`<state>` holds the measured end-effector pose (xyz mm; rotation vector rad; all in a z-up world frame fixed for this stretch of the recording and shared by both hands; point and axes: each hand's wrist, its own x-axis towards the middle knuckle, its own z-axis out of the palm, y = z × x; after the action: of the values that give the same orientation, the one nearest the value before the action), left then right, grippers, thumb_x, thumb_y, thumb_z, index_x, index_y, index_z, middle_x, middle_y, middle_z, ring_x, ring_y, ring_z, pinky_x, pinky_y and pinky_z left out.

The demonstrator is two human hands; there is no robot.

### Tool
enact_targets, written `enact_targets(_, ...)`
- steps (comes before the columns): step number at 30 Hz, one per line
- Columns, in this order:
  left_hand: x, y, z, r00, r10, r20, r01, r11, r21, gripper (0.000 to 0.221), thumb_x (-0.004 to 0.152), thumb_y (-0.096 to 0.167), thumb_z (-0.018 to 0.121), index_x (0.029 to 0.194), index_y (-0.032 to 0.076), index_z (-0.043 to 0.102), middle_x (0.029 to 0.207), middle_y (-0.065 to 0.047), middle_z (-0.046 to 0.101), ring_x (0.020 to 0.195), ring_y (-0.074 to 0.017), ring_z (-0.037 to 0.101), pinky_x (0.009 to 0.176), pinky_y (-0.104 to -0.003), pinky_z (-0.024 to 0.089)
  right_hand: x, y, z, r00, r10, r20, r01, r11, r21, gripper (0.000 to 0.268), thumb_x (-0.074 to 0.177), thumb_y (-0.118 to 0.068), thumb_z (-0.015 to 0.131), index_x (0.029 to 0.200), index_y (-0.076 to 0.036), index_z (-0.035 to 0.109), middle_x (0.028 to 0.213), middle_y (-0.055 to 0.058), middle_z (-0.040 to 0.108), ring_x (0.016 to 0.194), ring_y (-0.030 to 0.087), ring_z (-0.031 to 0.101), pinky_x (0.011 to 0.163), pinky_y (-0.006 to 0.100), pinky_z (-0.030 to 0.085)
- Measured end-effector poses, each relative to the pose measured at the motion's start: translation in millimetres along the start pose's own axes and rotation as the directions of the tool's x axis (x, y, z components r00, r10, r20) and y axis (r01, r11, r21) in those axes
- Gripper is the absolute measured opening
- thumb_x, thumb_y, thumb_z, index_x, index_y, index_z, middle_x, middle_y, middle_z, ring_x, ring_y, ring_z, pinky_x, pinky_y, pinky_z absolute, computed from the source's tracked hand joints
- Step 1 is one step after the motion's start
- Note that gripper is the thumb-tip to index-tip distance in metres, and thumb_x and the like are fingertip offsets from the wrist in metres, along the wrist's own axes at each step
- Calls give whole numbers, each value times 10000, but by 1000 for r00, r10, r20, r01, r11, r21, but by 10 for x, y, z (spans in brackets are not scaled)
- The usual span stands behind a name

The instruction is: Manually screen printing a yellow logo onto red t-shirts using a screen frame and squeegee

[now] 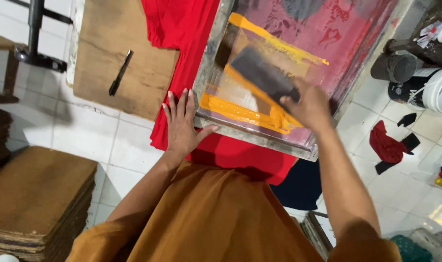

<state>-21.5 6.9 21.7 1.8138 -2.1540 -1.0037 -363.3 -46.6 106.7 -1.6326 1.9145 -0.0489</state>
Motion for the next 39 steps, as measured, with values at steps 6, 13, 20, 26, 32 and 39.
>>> enact_targets(6, -6, -3, 12, 1000, 1, -24, -1, 1000, -4, 1286, 715, 717, 787, 1654, 123, 139, 1661, -146, 231, 1527, -538, 40, 1212, -709, 51, -270, -106, 581, 993, -119, 3, 116, 960, -255, 431, 857, -224, 740, 1269, -129, 656, 1174, 109, 734, 1084, 362, 690, 886, 497, 524)
enact_targets(13, -34, 38, -33, 1000, -12, -1, 12, 1000, 2, 1274, 747, 712, 782, 1653, 121, 108, 1657, -153, 222, 1537, -518, 20, 1210, -710, 45, -362, -212, 454, 985, -165, 53, 172, 967, -186, 367, 873, -256, 706, 1231, -187, 670, 1098, 58, 731, 1030, 345, 711, 897, 509, 488)
enact_targets(20, 25, 0, -13, 1000, 1, -6, -1, 1000, 4, 1308, 696, 666, 838, 1648, 102, 140, 1653, -157, 242, 1532, -527, 57, 1208, -713, 86, -268, -154, 848, 967, -248, -56, 227, 942, -247, 401, 813, -249, 688, 1209, -192, 669, 1027, 59, 709, 974, 329, 713, 873, 465, 495)
enact_targets(26, 5, -21, 32, 1000, 3, -8, -3, 1000, 20, 1304, 693, 670, 826, 1642, 94, 143, 1654, -157, 241, 1526, -535, 80, 1206, -714, 90, 989, 117, 125, 971, -218, -101, 188, 950, -248, 241, 854, -209, 757, 1081, -160, 690, 949, 91, 747, 953, 419, 729, 822, 539, 515)
enact_targets(32, -55, -101, 118, 993, 59, -99, -50, 994, 97, 1215, 789, 815, 615, 1640, 88, 143, 1688, -145, 260, 1577, -447, 55, 1221, -705, 81, 1171, 305, 368, 949, -283, -138, 219, 908, -357, 330, 908, -320, 823, 1084, -108, 642, 962, 168, 759, 863, 471, 698, 690, 595, 512)
enact_targets(39, 40, -52, 55, 996, 43, -75, -43, 999, -9, 1299, 684, 706, 809, 1624, 47, 202, 1636, -192, 284, 1524, -549, 73, 1180, -731, 84, 207, -230, 725, 832, -326, -449, 144, 909, -392, 258, 964, -74, 589, 1179, -140, 716, 1112, 51, 713, 1097, 263, 648, 886, 413, 416)
